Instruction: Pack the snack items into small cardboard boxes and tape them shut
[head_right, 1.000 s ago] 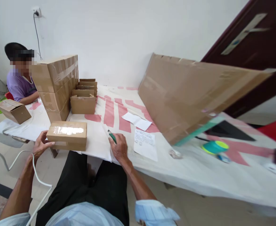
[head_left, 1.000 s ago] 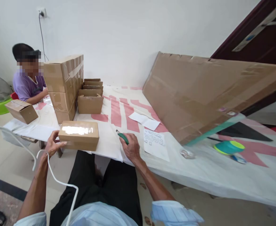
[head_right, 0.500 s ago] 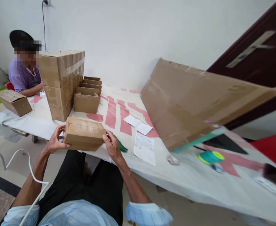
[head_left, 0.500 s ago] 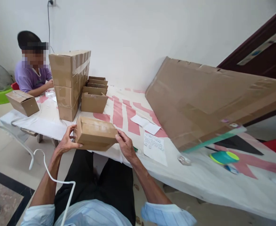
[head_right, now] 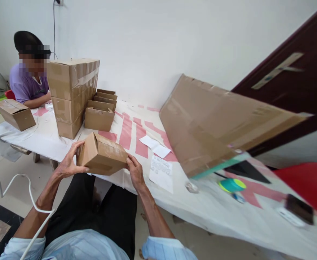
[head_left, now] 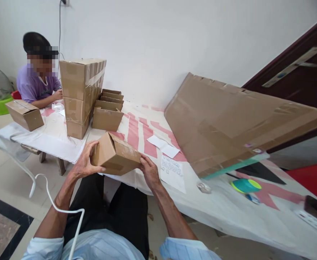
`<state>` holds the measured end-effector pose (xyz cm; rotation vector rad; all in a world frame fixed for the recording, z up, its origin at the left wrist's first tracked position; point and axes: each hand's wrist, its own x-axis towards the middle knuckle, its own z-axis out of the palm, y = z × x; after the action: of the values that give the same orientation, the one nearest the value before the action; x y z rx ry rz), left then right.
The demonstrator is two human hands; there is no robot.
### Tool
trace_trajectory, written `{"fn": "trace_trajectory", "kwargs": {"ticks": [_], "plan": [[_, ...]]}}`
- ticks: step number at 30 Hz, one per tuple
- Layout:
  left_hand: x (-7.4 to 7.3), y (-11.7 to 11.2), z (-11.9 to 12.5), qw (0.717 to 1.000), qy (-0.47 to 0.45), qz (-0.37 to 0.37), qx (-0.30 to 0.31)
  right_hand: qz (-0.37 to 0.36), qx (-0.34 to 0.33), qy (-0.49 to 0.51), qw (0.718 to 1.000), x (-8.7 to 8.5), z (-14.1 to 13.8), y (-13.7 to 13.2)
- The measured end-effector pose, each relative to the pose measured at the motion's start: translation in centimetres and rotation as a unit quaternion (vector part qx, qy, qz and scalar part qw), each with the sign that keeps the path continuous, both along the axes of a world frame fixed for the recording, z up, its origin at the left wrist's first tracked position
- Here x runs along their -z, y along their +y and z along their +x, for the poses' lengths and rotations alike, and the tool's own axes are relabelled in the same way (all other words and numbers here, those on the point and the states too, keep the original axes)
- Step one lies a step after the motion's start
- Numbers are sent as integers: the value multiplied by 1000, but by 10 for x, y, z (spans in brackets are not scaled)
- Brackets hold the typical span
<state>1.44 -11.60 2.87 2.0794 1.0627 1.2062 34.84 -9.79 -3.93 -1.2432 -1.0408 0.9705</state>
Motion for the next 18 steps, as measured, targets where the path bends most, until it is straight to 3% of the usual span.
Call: {"fn": "trace_trajectory", "kwargs": {"ticks": [7,13,15,18], "plan": [[-10,-10,-6,1000,1,-11,-15,49,-24,-66,996,-12,-8,-12],[0,-11,-20,998,-15,-38,-36,94,-27,-196,976,-18,1,-11],[5,-12,-23,998,-15,-51,-44,87,-7,-308,947,-12,17,-6],[10,-14,-26,996,-23,-68,-54,5,6,-510,860,4,40,1]]}}
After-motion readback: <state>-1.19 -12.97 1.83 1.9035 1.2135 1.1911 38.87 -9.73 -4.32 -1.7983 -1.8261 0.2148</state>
